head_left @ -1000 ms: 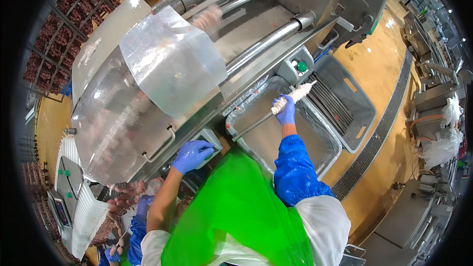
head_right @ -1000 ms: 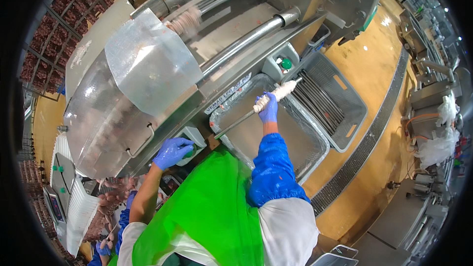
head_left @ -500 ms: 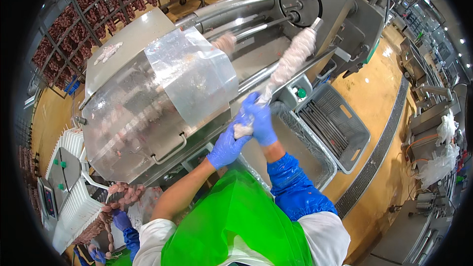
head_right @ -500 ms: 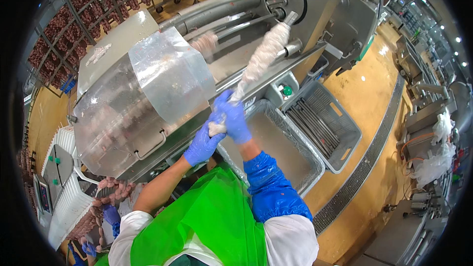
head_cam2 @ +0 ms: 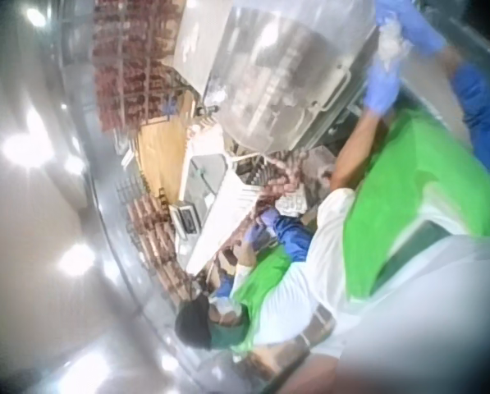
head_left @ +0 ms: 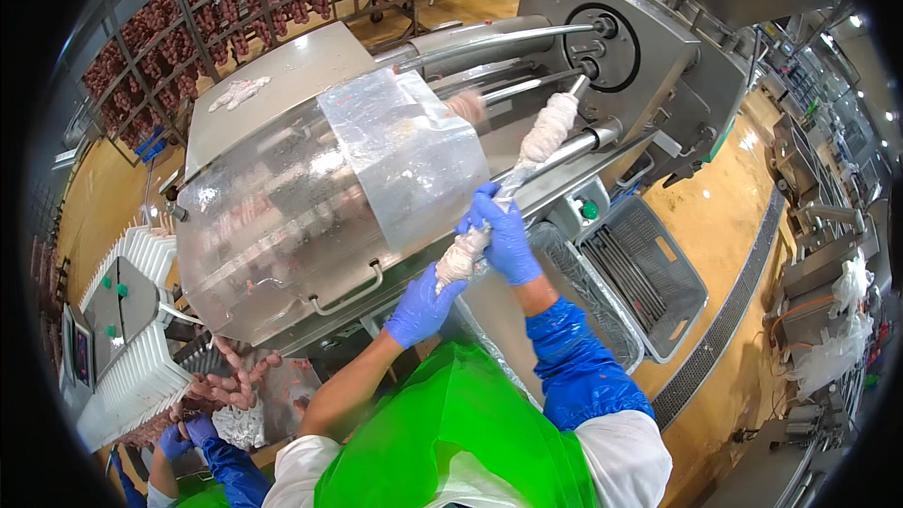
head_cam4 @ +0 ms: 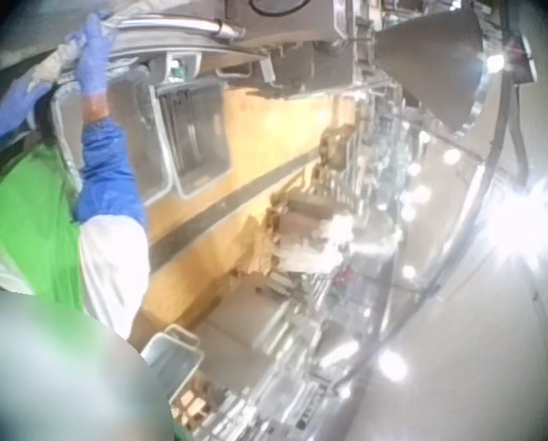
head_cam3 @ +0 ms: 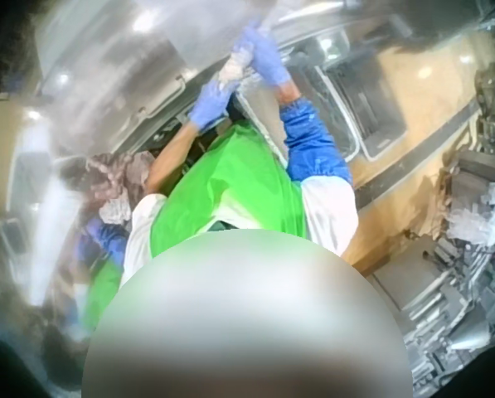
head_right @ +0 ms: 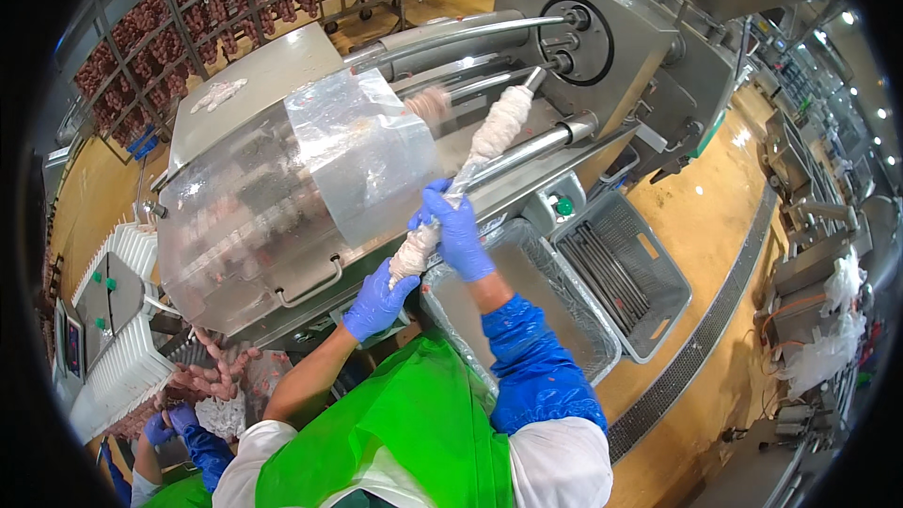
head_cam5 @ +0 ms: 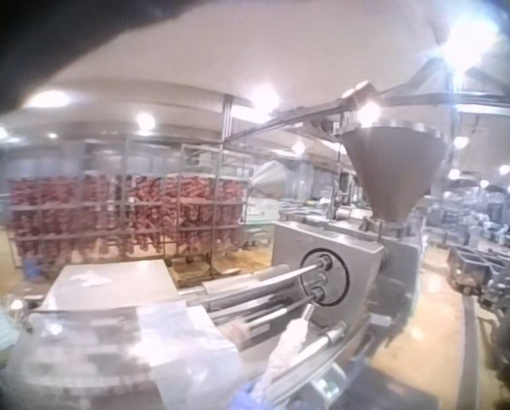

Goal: The person operates a sausage-making machine, feeding casing onto the rollers and guiding the extruded meat into the casing. They adjust the machine's controls and handle the continuous sausage links as they are formed.

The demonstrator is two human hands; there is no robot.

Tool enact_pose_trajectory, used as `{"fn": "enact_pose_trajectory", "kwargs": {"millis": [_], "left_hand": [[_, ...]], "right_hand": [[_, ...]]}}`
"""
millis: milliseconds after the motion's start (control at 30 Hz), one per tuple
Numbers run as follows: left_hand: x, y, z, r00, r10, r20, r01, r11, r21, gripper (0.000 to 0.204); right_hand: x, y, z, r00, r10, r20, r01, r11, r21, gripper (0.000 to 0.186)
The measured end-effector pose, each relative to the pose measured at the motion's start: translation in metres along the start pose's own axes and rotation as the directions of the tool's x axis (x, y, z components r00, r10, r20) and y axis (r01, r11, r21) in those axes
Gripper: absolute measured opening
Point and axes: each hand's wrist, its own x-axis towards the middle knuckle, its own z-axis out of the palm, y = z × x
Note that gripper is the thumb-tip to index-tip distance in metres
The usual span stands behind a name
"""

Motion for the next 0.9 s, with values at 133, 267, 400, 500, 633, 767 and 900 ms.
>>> {"fn": "enact_pose_trajectory", "kwargs": {"millis": [133, 267, 400, 500, 633, 767, 900], "left_hand": [[-0.015, 0.019, -0.032, 0.977, -0.199, 0.077, 0.170, 0.945, 0.279, 0.043], [-0.016, 0.007, -0.014, 1.000, -0.023, 0.020, 0.019, 0.988, 0.150, 0.044], [-0.015, 0.018, -0.026, 0.998, 0.024, -0.054, -0.019, 0.995, 0.093, 0.046], [-0.020, 0.014, -0.039, 1.000, -0.014, -0.018, 0.017, 0.977, 0.214, 0.044], [-0.018, 0.016, -0.030, 0.999, 0.035, 0.021, -0.040, 0.965, 0.259, 0.040], [-0.006, 0.025, -0.041, 0.991, 0.103, -0.082, -0.078, 0.962, 0.262, 0.040], [-0.019, 0.048, -0.082, 0.982, 0.133, -0.136, -0.037, 0.836, 0.547, 0.038]], "right_hand": [[0.026, -0.097, 0.003, 0.960, -0.034, -0.276, 0.117, 0.950, 0.289, 0.034], [0.040, -0.058, -0.026, 0.994, -0.109, -0.023, 0.111, 0.950, 0.291, 0.035], [0.020, -0.023, -0.001, 0.980, 0.036, 0.195, -0.062, 0.990, 0.130, 0.041], [0.038, -0.075, 0.005, 0.999, -0.035, -0.033, 0.042, 0.970, 0.239, 0.047], [0.068, -0.103, -0.042, 0.961, -0.261, -0.095, 0.278, 0.915, 0.291, 0.044], [0.043, -0.028, 0.000, 0.995, -0.064, 0.075, 0.051, 0.985, 0.163, 0.031], [0.027, -0.071, -0.006, 0.998, -0.041, 0.049, 0.057, 0.917, -0.395, 0.040]]}}
